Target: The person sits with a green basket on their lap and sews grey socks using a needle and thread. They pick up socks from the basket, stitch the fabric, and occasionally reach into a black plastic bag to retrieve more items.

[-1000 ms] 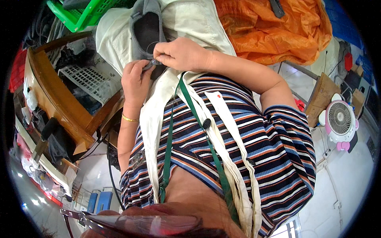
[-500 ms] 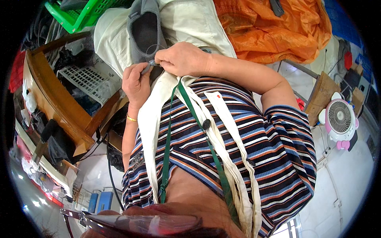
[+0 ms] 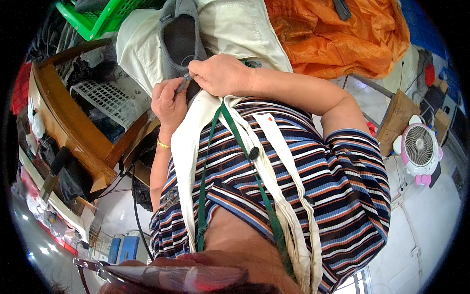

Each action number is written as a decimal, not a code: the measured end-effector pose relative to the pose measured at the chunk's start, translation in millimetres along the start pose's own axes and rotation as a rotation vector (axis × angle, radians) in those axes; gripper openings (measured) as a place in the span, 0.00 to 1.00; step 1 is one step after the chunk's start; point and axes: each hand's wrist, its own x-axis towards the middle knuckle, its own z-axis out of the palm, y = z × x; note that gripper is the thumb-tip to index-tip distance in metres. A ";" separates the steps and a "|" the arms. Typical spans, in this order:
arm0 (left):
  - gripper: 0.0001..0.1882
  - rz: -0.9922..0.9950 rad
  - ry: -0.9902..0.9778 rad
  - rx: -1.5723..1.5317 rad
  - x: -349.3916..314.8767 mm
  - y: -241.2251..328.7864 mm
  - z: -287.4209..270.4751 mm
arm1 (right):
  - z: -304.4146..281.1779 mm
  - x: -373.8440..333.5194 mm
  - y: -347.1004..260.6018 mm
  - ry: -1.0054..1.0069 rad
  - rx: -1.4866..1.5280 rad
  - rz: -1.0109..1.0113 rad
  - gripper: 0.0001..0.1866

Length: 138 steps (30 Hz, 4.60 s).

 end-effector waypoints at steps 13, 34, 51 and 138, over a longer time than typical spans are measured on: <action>0.17 0.120 0.039 0.002 -4.2 -3.4 8.7 | -2.4 13.4 2.7 -0.028 0.191 0.132 0.13; 0.16 0.187 0.008 0.042 3.6 -2.4 -0.5 | -0.2 24.4 -2.0 0.123 -0.164 -0.205 0.07; 0.16 0.058 -0.140 -0.068 6.3 0.7 -2.1 | -44.2 39.2 -37.6 -0.091 0.903 0.223 0.15; 0.11 -0.319 -0.073 -0.364 -12.4 2.8 -7.0 | -8.2 18.0 21.0 0.178 -0.273 -0.684 0.11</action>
